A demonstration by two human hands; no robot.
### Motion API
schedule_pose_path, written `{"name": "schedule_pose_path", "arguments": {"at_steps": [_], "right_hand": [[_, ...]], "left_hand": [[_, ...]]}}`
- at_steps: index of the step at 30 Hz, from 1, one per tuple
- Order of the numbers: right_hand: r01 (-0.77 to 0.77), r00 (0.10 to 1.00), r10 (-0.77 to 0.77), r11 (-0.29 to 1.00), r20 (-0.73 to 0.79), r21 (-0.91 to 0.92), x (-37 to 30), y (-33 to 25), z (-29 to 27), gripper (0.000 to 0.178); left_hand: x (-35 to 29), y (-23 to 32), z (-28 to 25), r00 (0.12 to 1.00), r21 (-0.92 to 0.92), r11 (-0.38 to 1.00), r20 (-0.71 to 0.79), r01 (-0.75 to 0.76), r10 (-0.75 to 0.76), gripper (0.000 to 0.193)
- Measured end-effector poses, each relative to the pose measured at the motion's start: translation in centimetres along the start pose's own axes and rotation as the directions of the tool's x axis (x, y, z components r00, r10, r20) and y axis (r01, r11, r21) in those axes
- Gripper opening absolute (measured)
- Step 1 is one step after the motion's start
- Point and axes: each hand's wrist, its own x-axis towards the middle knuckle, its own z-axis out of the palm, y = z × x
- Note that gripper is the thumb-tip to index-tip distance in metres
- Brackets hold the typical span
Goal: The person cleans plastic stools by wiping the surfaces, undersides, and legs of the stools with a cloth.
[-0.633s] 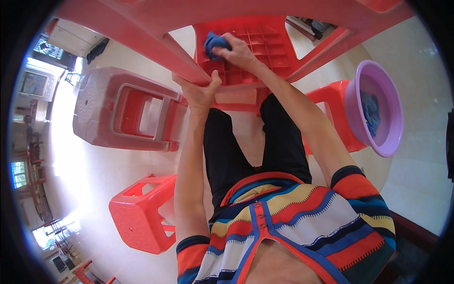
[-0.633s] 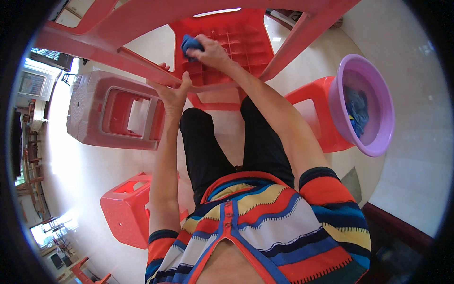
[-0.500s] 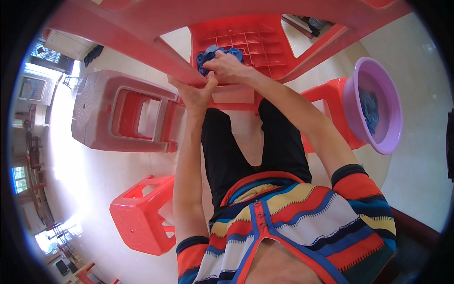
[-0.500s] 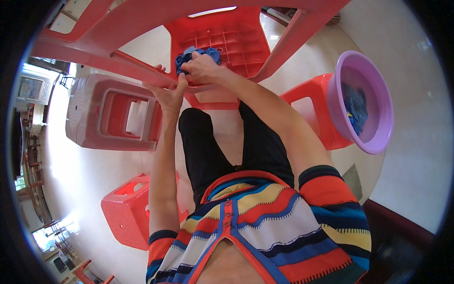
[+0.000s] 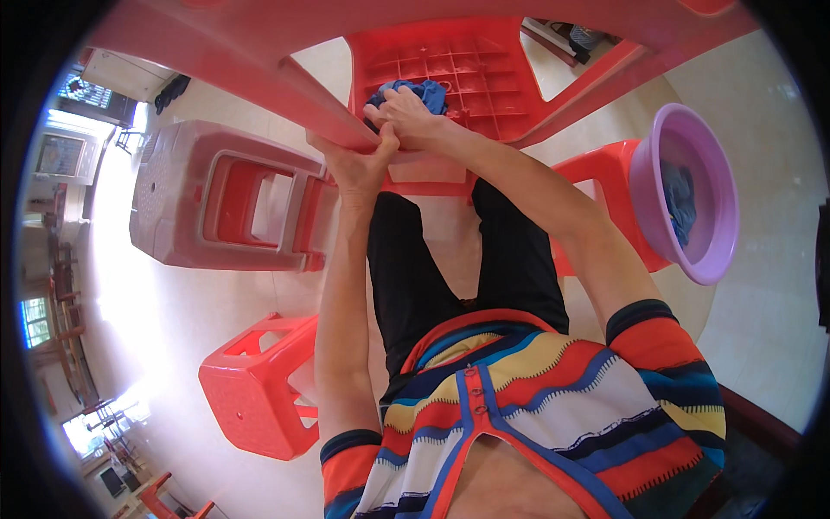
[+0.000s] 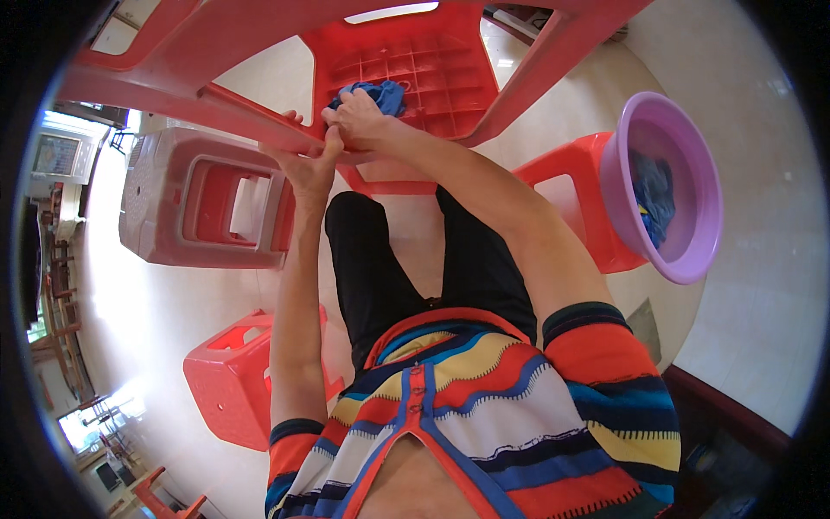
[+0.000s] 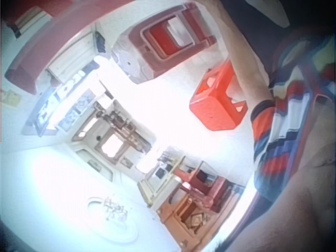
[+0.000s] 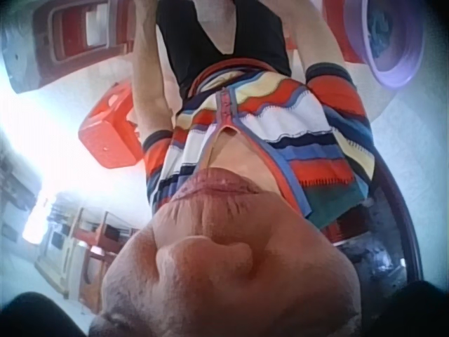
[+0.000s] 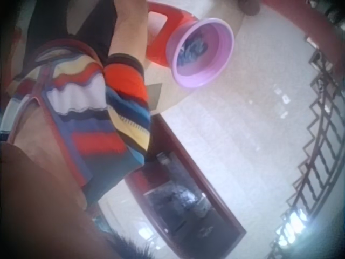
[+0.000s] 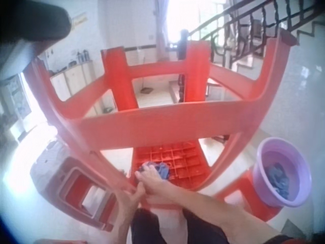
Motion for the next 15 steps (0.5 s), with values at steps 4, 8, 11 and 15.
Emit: {"name": "schedule_pose_path", "arguments": {"at_steps": [4,8,11,15], "right_hand": [[0.035,0.997,-0.014,0.963,-0.081,0.267,0.2,0.6,0.8,0.029],[0.031,0.999,-0.027,0.988,-0.029,0.149,0.1,0.3,0.2,0.034],[-0.143,0.989,0.136,0.982,0.063,0.126,-0.4,-0.7,-1.3,0.028],[-0.2,0.98,0.198,0.954,0.033,0.222,-0.7,-0.3,-1.0,0.026]], "left_hand": [[0.4,-0.5,0.0,1.0,-0.007,1.0,-0.017,-0.023,0.023,0.084],[0.1,0.0,-0.2,1.0,-0.019,1.0,0.011,0.024,-0.024,0.083],[0.0,0.1,-0.3,0.998,0.016,0.998,0.001,0.067,-0.067,0.083],[0.1,0.1,0.0,0.999,0.002,0.999,-0.004,0.047,-0.047,0.083]]}}
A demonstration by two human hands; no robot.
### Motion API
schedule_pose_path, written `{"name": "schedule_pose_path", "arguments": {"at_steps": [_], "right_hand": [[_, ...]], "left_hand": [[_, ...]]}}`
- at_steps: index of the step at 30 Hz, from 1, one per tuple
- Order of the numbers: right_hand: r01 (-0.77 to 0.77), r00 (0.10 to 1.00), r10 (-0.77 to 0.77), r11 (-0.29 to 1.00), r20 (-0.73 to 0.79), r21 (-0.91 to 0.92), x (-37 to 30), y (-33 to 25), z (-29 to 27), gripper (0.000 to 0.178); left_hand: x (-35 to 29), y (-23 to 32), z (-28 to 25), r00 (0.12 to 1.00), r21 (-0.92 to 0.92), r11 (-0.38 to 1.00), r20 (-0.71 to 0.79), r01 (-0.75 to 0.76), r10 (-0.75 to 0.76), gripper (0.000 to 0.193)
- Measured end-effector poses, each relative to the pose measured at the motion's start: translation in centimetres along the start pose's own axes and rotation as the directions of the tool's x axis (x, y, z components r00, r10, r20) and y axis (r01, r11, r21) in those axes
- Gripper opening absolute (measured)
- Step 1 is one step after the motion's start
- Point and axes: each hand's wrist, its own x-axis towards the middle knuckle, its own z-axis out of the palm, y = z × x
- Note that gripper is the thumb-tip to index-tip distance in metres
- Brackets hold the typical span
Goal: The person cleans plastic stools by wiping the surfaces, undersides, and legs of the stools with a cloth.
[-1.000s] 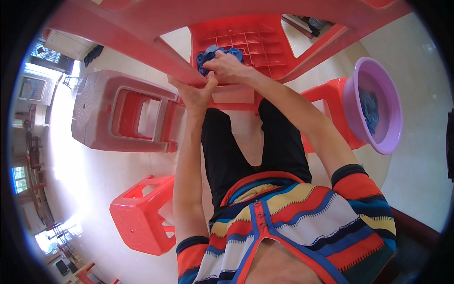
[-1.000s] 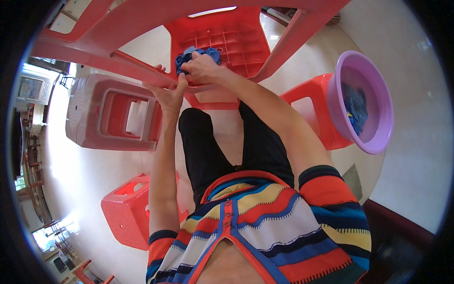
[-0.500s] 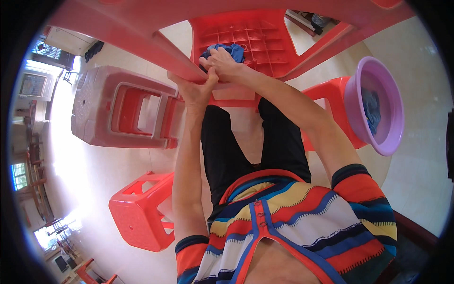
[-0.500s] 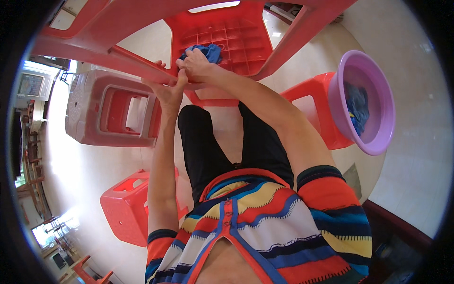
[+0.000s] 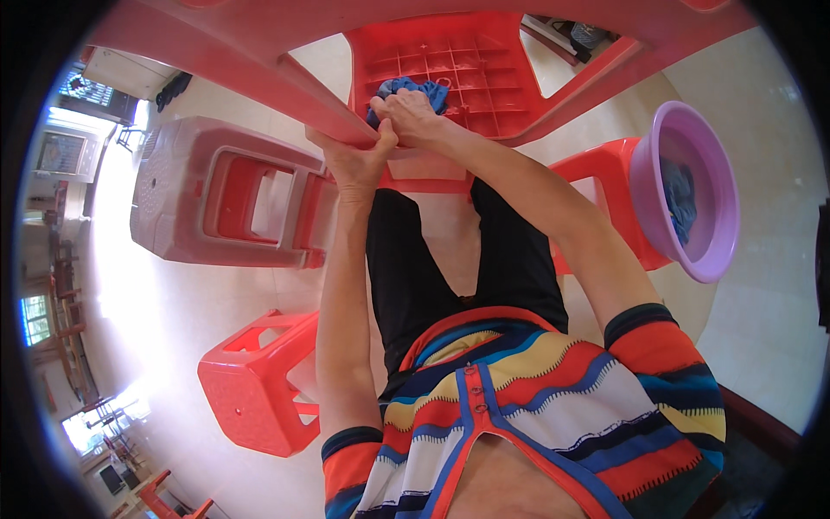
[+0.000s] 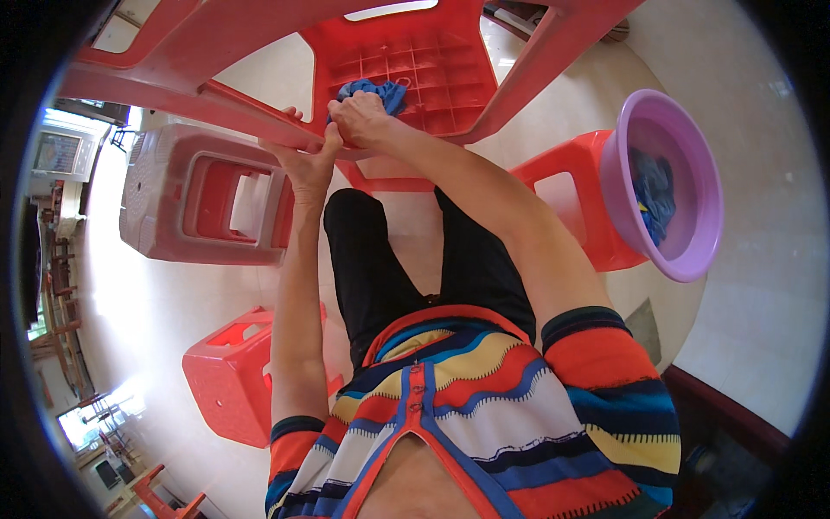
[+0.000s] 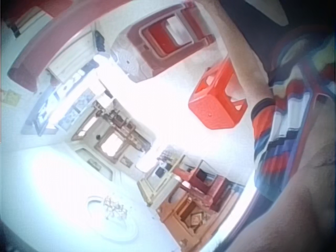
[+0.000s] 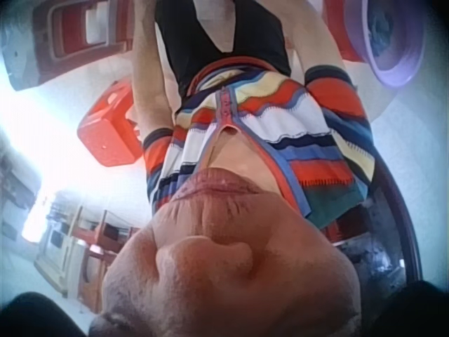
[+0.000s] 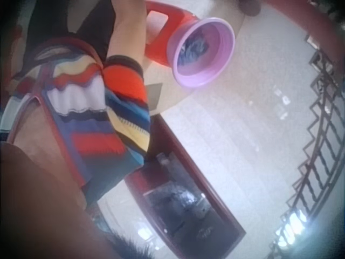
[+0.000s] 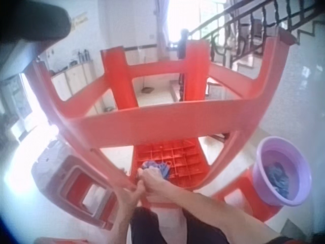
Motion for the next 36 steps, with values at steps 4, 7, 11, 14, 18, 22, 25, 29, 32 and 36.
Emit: {"name": "schedule_pose_path", "arguments": {"at_steps": [4,7,11,14,18,22,25,29,32,36], "right_hand": [[0.155,0.98,-0.159,0.987,-0.118,-0.04,0.0,0.5,0.7,0.026],[0.113,0.992,-0.11,0.992,0.055,-0.064,0.9,-0.8,-0.2,0.026],[0.031,0.986,-0.033,0.999,0.165,0.015,0.8,-0.6,-0.6,0.025],[-0.073,0.997,0.074,0.941,0.012,0.33,0.1,1.3,-0.4,0.027],[0.107,0.994,-0.095,0.899,-0.048,0.426,-0.6,1.6,0.1,0.033],[0.17,0.959,-0.236,0.921,0.156,0.351,-0.8,1.2,-0.4,0.031],[0.233,0.936,-0.273,0.954,0.225,0.188,-1.2,1.0,-1.1,0.028],[0.162,0.921,-0.233,0.958,0.313,0.237,0.0,1.1,-0.8,0.026],[0.165,0.92,-0.219,0.969,0.326,0.186,0.1,0.5,-1.4,0.026],[0.097,0.896,-0.164,0.979,0.412,0.18,-0.2,-0.1,-2.4,0.026]], "left_hand": [[0.1,-0.4,0.0,1.0,0.018,1.0,-0.003,-0.016,0.016,0.083],[0.1,-0.5,-0.3,1.0,0.028,0.999,0.002,-0.022,0.022,0.084],[0.2,-0.2,0.0,1.0,-0.022,1.0,-0.002,0.011,-0.011,0.085],[0.1,-0.6,-0.2,0.999,0.04,0.998,-0.008,-0.043,0.043,0.085],[0.1,-0.7,-0.2,0.998,0.033,0.998,-0.005,-0.055,0.055,0.084],[0.0,-0.6,-0.2,0.998,0.002,0.998,-0.006,-0.057,0.057,0.084],[0.2,-0.6,-0.2,0.998,0.028,0.998,0.006,-0.061,0.061,0.084],[0.2,-0.2,-0.3,1.0,0.034,0.999,0.02,-0.013,0.012,0.084],[0.1,0.2,-0.3,1.0,0.056,0.998,0.029,0.003,-0.005,0.085],[0.0,0.2,-0.3,1.0,0.044,0.999,0.007,0.001,-0.002,0.086]]}}
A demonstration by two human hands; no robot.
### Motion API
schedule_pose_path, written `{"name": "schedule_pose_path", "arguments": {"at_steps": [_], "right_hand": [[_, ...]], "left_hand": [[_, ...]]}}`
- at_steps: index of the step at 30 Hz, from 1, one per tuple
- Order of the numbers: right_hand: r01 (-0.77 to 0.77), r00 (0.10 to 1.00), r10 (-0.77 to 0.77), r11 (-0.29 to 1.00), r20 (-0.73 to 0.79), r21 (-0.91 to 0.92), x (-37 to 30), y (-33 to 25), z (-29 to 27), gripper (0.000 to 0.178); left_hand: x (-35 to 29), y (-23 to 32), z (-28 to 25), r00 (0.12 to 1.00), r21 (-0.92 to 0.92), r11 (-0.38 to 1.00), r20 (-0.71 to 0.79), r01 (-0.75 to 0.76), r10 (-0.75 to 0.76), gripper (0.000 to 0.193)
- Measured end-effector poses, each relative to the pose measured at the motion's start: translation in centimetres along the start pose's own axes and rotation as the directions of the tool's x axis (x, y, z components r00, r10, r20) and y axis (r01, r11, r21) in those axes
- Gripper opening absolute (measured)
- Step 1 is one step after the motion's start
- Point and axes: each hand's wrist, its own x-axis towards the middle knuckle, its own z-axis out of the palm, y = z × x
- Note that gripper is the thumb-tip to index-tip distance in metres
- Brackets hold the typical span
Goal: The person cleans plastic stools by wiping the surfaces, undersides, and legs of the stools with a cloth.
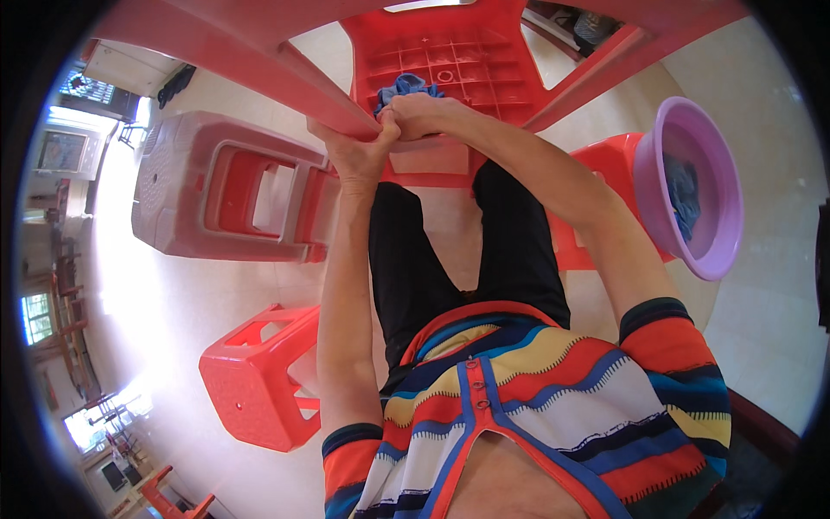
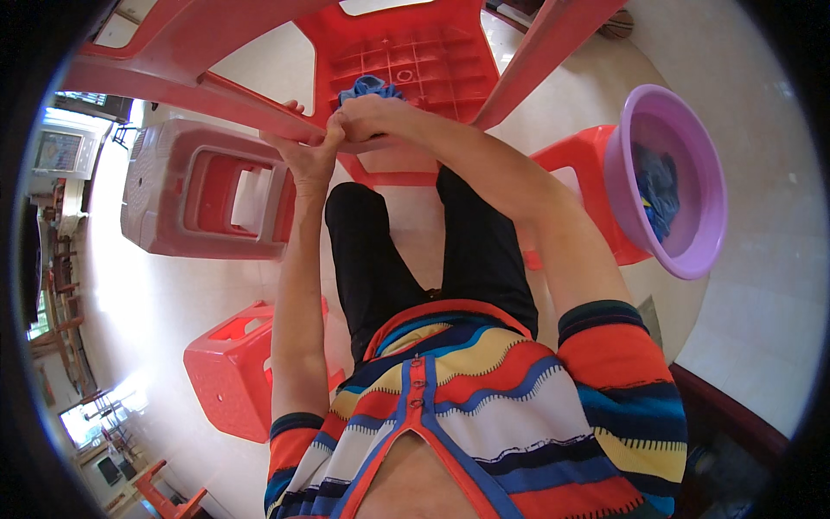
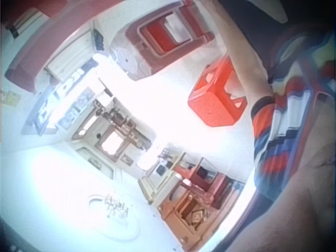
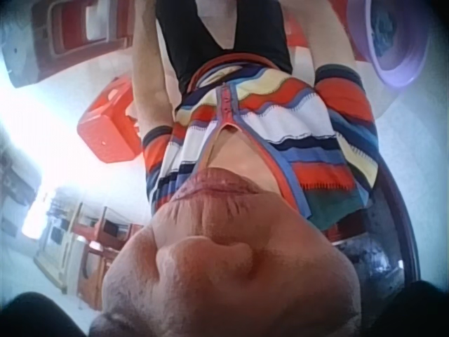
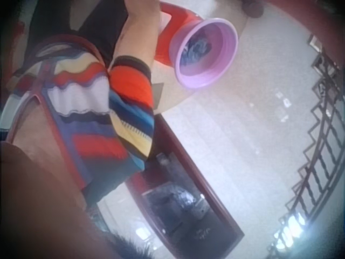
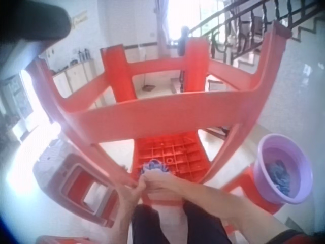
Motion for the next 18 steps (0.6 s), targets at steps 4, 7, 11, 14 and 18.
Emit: {"name": "schedule_pose_path", "arguments": {"at_steps": [4,7,11,14,18], "right_hand": [[0.153,0.988,-0.151,0.985,-0.025,0.082,1.5,2.3,1.2,0.028],[0.181,0.978,-0.138,0.934,-0.153,0.309,1.0,2.4,2.2,0.028],[0.032,0.999,-0.041,0.976,0.035,0.216,0.0,0.7,0.4,0.027],[0.079,0.996,-0.083,0.989,0.032,0.122,1.2,2.4,1.4,0.025],[0.094,0.992,-0.079,0.983,-0.102,0.155,-0.6,1.1,1.4,0.021]], "left_hand": [[0.2,0.2,0.8,0.998,-0.041,0.998,-0.024,-0.052,0.052,0.085],[0.4,-0.4,0.2,0.999,-0.029,0.999,-0.009,-0.042,0.042,0.085],[0.2,-0.9,-0.4,1.0,-0.039,0.999,-0.005,0.005,-0.005,0.084],[0.3,0.0,0.2,0.999,-0.043,0.999,0.031,0.015,-0.013,0.084],[0.3,-0.4,-0.1,0.999,-0.015,0.999,0.013,-0.048,0.049,0.084]]}}
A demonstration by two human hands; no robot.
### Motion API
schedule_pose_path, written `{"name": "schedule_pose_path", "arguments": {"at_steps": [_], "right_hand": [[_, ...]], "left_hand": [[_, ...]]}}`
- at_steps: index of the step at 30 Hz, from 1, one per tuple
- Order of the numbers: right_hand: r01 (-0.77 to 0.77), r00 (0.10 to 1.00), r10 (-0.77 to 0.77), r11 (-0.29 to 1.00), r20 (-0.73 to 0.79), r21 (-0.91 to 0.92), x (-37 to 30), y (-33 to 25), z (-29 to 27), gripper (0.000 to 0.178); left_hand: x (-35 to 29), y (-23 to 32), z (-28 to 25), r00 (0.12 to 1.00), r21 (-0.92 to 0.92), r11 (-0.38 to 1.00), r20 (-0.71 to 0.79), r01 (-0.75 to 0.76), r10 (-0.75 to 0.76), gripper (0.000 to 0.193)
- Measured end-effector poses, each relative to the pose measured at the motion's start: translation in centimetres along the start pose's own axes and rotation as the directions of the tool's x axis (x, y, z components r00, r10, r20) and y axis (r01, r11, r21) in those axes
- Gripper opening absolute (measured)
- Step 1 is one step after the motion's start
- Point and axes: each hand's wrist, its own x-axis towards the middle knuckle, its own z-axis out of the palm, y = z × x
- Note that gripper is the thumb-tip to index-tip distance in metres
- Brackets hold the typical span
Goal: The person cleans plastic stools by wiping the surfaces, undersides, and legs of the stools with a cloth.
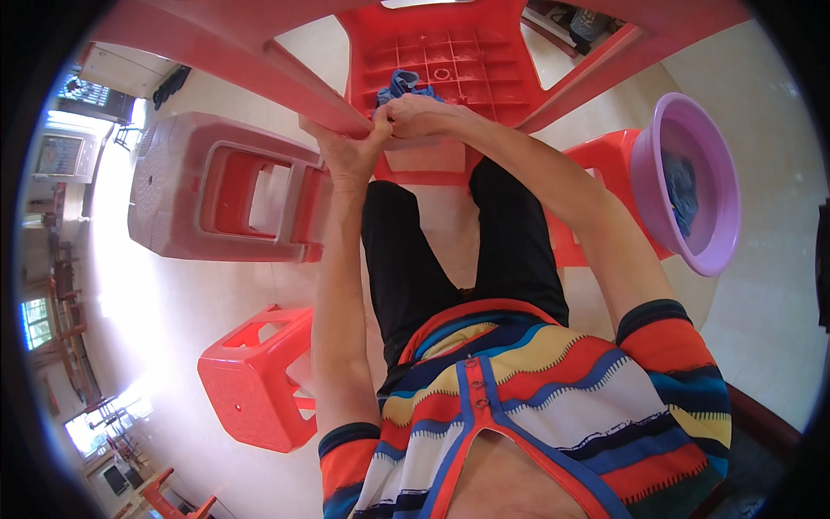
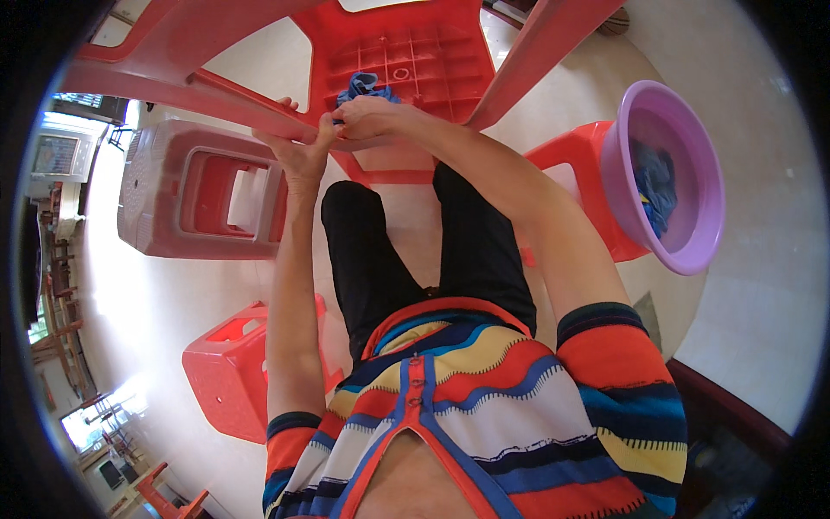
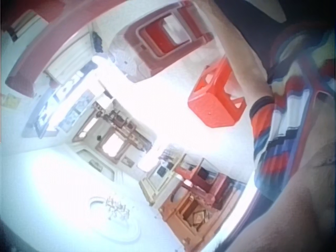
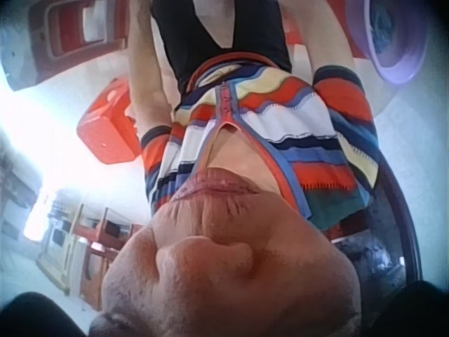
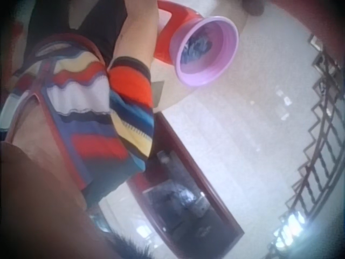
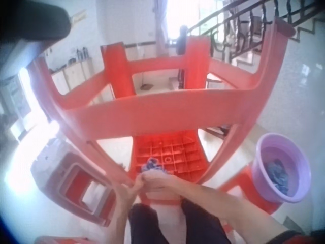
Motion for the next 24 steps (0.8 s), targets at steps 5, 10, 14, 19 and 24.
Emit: {"name": "schedule_pose_path", "arguments": {"at_steps": [5,10,14,19,24], "right_hand": [[0.068,0.997,-0.061,0.983,-0.049,0.17,0.6,0.8,0.1,0.021],[-0.027,0.999,0.032,0.994,-0.043,0.11,1.0,2.1,1.0,0.025],[-0.175,0.843,0.38,0.863,-0.381,0.473,-1.3,2.0,-0.3,0.043],[-0.13,0.445,0.571,0.803,-0.69,0.581,-3.2,3.7,-1.1,0.043],[-0.291,0.903,0.206,0.938,-0.377,-0.187,-2.4,2.2,0.0,0.045]], "left_hand": [[0.0,0.3,0.2,0.999,-0.036,0.999,-0.009,0.04,-0.041,0.085],[0.2,0.7,0.1,0.995,-0.047,0.994,0.03,0.1,-0.098,0.084],[0.0,0.1,0.0,0.999,-0.057,0.998,0.01,0.034,-0.034,0.084],[0.2,0.5,0.6,0.999,-0.024,0.999,0.0,0.044,-0.044,0.084],[-0.2,-0.1,0.5,0.999,-0.01,1.0,-0.035,0.015,-0.015,0.083]]}}
